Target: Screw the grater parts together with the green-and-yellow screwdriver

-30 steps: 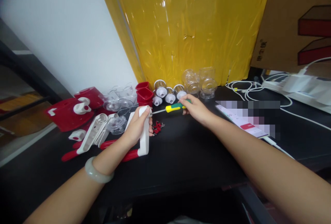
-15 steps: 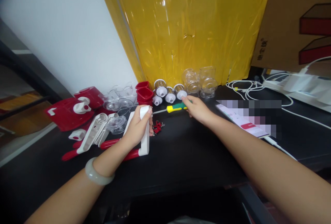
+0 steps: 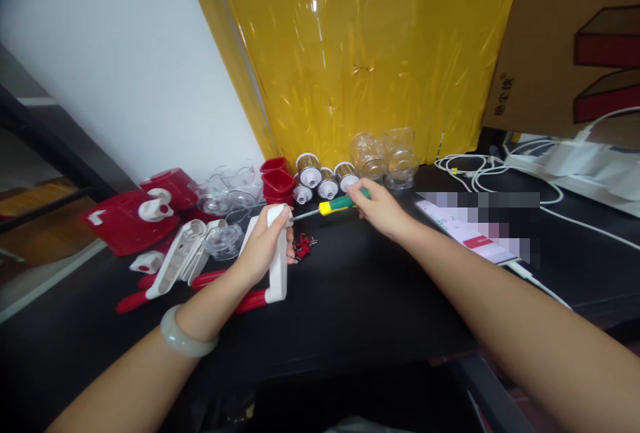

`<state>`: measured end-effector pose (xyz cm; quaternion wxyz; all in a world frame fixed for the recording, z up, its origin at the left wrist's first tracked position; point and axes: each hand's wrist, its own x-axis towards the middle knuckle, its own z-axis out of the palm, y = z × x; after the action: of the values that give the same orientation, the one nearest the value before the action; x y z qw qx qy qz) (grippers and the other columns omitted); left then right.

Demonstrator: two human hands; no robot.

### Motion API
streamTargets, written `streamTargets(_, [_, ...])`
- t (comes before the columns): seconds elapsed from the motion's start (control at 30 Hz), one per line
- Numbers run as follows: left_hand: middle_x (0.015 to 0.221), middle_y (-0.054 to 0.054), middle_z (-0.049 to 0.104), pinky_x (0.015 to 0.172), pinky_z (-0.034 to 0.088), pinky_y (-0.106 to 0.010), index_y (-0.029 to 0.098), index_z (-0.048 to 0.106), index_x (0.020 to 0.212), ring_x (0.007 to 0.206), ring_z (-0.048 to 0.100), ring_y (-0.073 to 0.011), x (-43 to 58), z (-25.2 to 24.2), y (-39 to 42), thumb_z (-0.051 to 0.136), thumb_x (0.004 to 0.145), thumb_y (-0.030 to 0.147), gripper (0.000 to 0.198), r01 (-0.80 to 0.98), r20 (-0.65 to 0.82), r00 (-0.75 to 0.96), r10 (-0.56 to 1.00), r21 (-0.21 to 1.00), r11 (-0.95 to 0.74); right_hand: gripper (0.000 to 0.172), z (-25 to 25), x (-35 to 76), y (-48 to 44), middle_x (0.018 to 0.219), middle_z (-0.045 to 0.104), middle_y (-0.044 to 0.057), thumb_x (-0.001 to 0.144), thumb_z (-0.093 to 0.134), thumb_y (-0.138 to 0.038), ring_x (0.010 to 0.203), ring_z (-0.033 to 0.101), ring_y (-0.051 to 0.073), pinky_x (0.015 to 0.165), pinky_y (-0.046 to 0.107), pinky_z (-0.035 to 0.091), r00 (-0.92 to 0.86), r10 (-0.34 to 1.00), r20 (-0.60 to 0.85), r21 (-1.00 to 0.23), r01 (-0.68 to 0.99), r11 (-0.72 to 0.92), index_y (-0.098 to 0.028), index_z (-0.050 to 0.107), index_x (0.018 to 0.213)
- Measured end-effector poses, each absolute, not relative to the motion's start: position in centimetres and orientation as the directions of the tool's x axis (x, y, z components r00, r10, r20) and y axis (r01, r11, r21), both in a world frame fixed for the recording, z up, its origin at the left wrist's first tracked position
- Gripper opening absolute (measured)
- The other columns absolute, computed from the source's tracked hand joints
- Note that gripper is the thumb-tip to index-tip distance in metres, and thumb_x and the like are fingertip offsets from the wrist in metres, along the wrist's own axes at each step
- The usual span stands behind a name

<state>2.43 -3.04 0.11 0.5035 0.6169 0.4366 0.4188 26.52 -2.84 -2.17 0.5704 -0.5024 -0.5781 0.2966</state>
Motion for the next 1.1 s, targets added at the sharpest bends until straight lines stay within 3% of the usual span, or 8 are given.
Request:
streamTargets(0.2, [0.066, 0.008, 0.053, 0.038, 0.052, -0.026, 0.026, 0.043, 0.105, 0.041, 0.053, -0.0106, 2.5, 0.1, -2.9, 0.064, 0.084, 0.064, 0.048, 0.061, 0.042, 0.285, 0.958, 0.996, -0.062, 0.044, -2.1, 26.5, -2.9, 0.062, 0.052, -0.005, 0.080, 0.065, -0.064, 0.055, 0.051, 0.012, 0.059, 0.028, 0.039, 0.160, 0.909, 0.385, -0.913, 0.210, 0.350, -0.022, 0.056, 0.086])
streamTargets(0.47, [0.066, 0.008, 0.053, 0.038, 0.053, -0.026, 0.025, 0.043, 0.103, 0.041, 0.052, -0.0105, 2.5, 0.1, -2.8, 0.064, 0.084, 0.064, 0.048, 0.040, 0.018, 0.290, 0.957, 0.999, -0.031, 0.033, -2.2, 26.6, -2.7, 0.085, 0.062, -0.001, 0.079, 0.072, -0.050, 0.060, 0.056, 0.011, 0.063, 0.029, 0.046, 0.129, 0.916, 0.381, -0.925, 0.040, 0.379, -0.022, 0.058, 0.089])
streamTargets(0.63, [0.066, 0.008, 0.054, 0.038, 0.052, -0.026, 0.026, 0.042, 0.105, 0.041, 0.052, -0.0108, 2.6, 0.2, -3.1, 0.064, 0.085, 0.063, 0.048, 0.051, 0.061, 0.295, 0.954, 0.996, -0.080, 0.038, -1.7, 26.5, -2.9, 0.064, 0.058, -0.003, 0.080, 0.068, -0.058, 0.052, 0.054, 0.012, 0.057, 0.028, 0.044, 0.152, 0.924, 0.350, -0.935, 0.118, 0.335, -0.022, 0.056, 0.085])
streamTargets(0.8, [0.066, 0.007, 0.054, 0.039, 0.050, -0.026, 0.026, 0.044, 0.111, 0.042, 0.055, -0.0129, 2.3, -0.2, -3.1, 0.061, 0.089, 0.060, 0.044, 0.126, 0.163, 0.265, 0.950, 0.971, -0.201, 0.054, -1.4, 26.3, -3.3, 0.050, 0.054, -0.002, 0.090, 0.043, -0.074, 0.044, 0.049, 0.014, 0.049, 0.028, 0.040, 0.117, 0.938, 0.328, -0.933, 0.197, 0.301, -0.022, 0.054, 0.082])
streamTargets(0.97, [0.066, 0.005, 0.058, 0.045, 0.049, -0.026, 0.026, 0.047, 0.116, 0.043, 0.057, -0.0142, 1.8, -1.0, -2.8, 0.059, 0.093, 0.056, 0.040, 0.244, 0.343, 0.284, 0.896, 0.877, -0.413, 0.053, -1.6, 26.3, -3.2, 0.045, 0.046, -0.004, 0.092, 0.045, -0.070, 0.038, 0.041, 0.011, 0.044, 0.026, 0.035, 0.190, 0.959, 0.209, -0.952, 0.263, 0.155, -0.022, 0.048, 0.071])
streamTargets(1.1, [0.065, 0.005, 0.058, 0.043, 0.049, -0.026, 0.026, 0.047, 0.116, 0.042, 0.057, -0.0150, 1.7, -1.2, -2.6, 0.059, 0.092, 0.057, 0.041, 0.237, 0.333, 0.283, 0.899, 0.884, -0.402, 0.047, -1.9, 26.4, -2.9, 0.046, 0.042, -0.005, 0.092, 0.052, -0.063, 0.038, 0.040, 0.010, 0.043, 0.024, 0.034, 0.209, 0.964, 0.164, -0.965, 0.238, 0.112, -0.022, 0.047, 0.070])
